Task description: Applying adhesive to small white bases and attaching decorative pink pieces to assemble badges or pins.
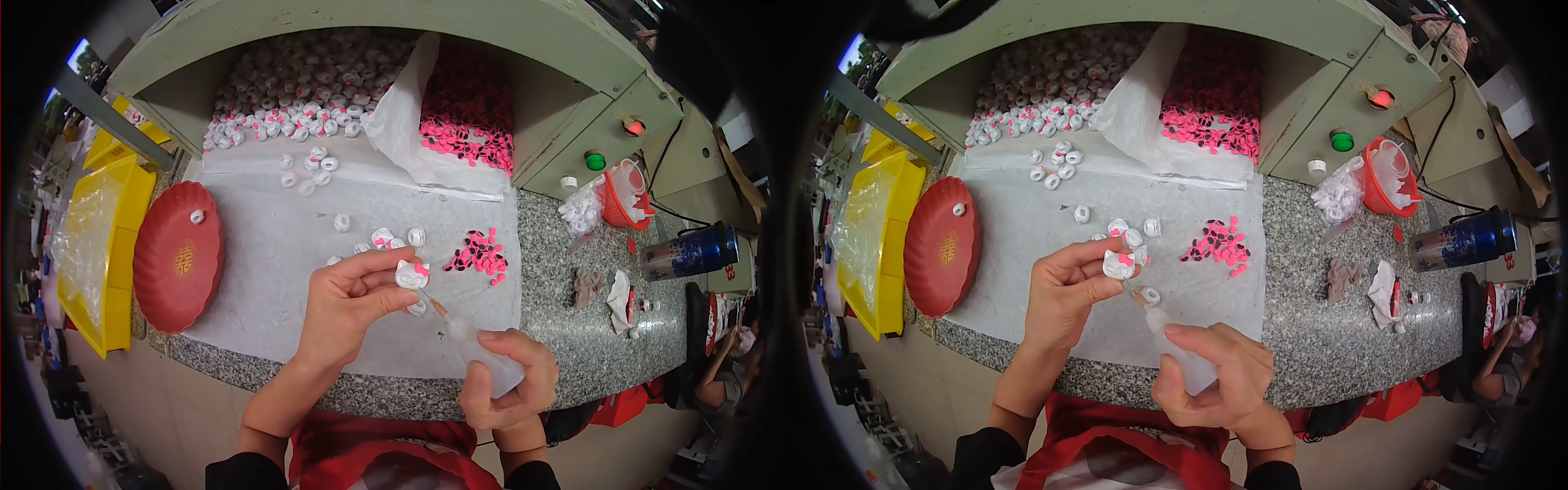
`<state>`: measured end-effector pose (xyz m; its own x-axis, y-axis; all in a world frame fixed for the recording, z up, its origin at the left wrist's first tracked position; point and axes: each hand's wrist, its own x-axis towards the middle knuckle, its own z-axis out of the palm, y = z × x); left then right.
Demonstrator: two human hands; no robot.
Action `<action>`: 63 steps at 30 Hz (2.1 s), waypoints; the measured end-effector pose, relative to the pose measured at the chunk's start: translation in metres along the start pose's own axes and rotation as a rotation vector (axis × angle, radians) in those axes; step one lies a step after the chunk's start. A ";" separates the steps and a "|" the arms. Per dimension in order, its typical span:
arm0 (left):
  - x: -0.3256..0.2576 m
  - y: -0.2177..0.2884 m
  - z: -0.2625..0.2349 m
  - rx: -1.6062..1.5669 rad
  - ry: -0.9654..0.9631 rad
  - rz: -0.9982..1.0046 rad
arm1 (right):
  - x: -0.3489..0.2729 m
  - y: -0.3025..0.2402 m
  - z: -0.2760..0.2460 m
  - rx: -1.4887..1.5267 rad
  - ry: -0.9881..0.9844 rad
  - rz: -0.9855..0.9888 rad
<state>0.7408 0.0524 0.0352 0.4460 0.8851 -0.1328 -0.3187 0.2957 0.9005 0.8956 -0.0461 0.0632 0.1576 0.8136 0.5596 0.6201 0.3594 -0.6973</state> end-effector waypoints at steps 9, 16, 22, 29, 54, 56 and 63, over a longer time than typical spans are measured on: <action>0.004 -0.014 0.001 0.034 -0.056 -0.062 | 0.001 0.016 -0.008 -0.004 0.127 -0.004; -0.001 -0.041 0.020 0.298 -0.134 -0.289 | -0.012 0.026 -0.024 0.528 0.188 0.803; -0.038 0.012 0.002 -0.030 -0.049 -0.069 | -0.037 -0.025 -0.009 0.265 0.297 0.294; -0.050 0.038 0.013 -0.100 -0.043 -0.041 | -0.004 -0.041 -0.016 0.142 0.092 -0.141; 0.003 -0.048 -0.004 0.206 0.173 -0.132 | -0.007 0.078 0.011 0.417 -0.082 0.925; -0.004 -0.039 -0.020 0.168 0.093 -0.069 | 0.004 0.092 0.024 0.100 -0.110 0.671; -0.029 -0.015 -0.025 -0.060 0.117 -0.092 | 0.034 0.092 0.034 -0.629 -0.515 0.266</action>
<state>0.7119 0.0308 0.0149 0.3763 0.8880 -0.2645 -0.3319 0.3957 0.8563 0.9321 0.0302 0.0032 0.0833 0.9960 0.0328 0.9472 -0.0688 -0.3133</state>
